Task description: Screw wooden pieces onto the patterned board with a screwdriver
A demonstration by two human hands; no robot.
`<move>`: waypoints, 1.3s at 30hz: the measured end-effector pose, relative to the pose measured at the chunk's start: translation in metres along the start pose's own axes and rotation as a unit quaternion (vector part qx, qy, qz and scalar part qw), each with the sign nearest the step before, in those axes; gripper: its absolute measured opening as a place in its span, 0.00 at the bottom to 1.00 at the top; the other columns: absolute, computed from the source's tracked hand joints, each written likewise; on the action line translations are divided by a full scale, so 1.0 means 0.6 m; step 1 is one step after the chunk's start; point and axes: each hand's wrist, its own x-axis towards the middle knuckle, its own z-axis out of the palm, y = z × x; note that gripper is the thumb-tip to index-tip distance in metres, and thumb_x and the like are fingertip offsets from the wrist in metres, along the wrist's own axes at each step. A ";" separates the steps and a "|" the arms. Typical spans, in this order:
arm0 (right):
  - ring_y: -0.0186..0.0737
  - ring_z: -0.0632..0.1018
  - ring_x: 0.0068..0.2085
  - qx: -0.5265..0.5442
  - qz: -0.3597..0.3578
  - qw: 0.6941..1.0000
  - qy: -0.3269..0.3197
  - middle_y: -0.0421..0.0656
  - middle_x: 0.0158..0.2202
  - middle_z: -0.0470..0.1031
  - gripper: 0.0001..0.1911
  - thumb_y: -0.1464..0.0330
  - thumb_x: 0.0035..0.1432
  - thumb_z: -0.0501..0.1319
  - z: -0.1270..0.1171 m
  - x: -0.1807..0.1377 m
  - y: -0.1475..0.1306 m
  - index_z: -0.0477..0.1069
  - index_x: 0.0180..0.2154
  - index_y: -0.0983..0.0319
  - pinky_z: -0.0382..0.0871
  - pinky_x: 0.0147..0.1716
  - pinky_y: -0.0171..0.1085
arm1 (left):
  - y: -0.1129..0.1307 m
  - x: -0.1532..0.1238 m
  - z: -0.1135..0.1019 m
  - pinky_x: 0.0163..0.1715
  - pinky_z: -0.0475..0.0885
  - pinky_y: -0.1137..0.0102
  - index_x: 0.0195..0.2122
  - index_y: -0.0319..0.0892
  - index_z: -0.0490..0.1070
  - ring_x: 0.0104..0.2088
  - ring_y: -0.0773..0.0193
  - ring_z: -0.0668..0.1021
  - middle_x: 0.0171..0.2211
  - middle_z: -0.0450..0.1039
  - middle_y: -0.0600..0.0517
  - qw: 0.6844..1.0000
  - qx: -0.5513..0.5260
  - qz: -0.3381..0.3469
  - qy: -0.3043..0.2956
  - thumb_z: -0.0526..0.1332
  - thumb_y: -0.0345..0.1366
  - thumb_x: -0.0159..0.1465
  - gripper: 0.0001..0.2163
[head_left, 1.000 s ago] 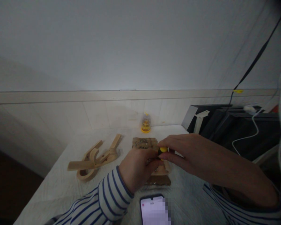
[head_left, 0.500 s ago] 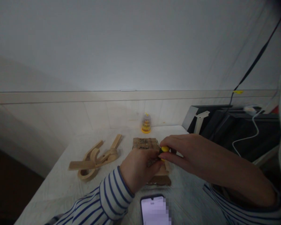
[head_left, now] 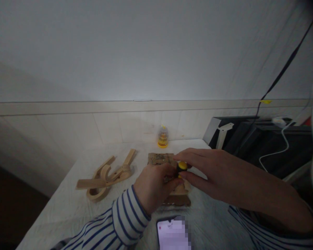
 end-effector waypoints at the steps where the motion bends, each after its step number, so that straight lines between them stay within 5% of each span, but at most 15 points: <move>1: 0.37 0.73 0.36 0.006 -0.006 1.000 -0.008 0.40 0.36 0.73 0.07 0.70 0.58 0.54 0.000 0.000 0.000 0.68 0.39 0.59 0.65 0.34 0.37 | 0.000 0.000 -0.001 0.28 0.68 0.73 0.33 0.42 0.74 0.30 0.63 0.77 0.29 0.77 0.52 1.000 0.000 0.003 -0.001 0.59 0.37 0.58 0.06; 31: 0.37 0.72 0.29 -0.030 0.020 0.999 -0.019 0.39 0.29 0.71 0.07 0.66 0.60 0.53 0.002 0.003 0.001 0.67 0.32 0.60 0.61 0.27 0.35 | 0.018 -0.008 -0.012 0.26 0.66 0.69 0.36 0.42 0.75 0.26 0.59 0.76 0.28 0.77 0.50 0.999 -0.021 0.035 -0.024 0.52 0.31 0.60 0.12; 39: 0.35 0.71 0.27 -0.036 0.007 0.999 0.003 0.39 0.28 0.71 0.08 0.66 0.59 0.54 0.007 0.003 0.001 0.68 0.31 0.61 0.60 0.24 0.34 | 0.009 -0.001 -0.004 0.28 0.67 0.73 0.34 0.43 0.75 0.30 0.63 0.77 0.28 0.77 0.53 1.000 -0.007 0.006 0.005 0.60 0.36 0.58 0.06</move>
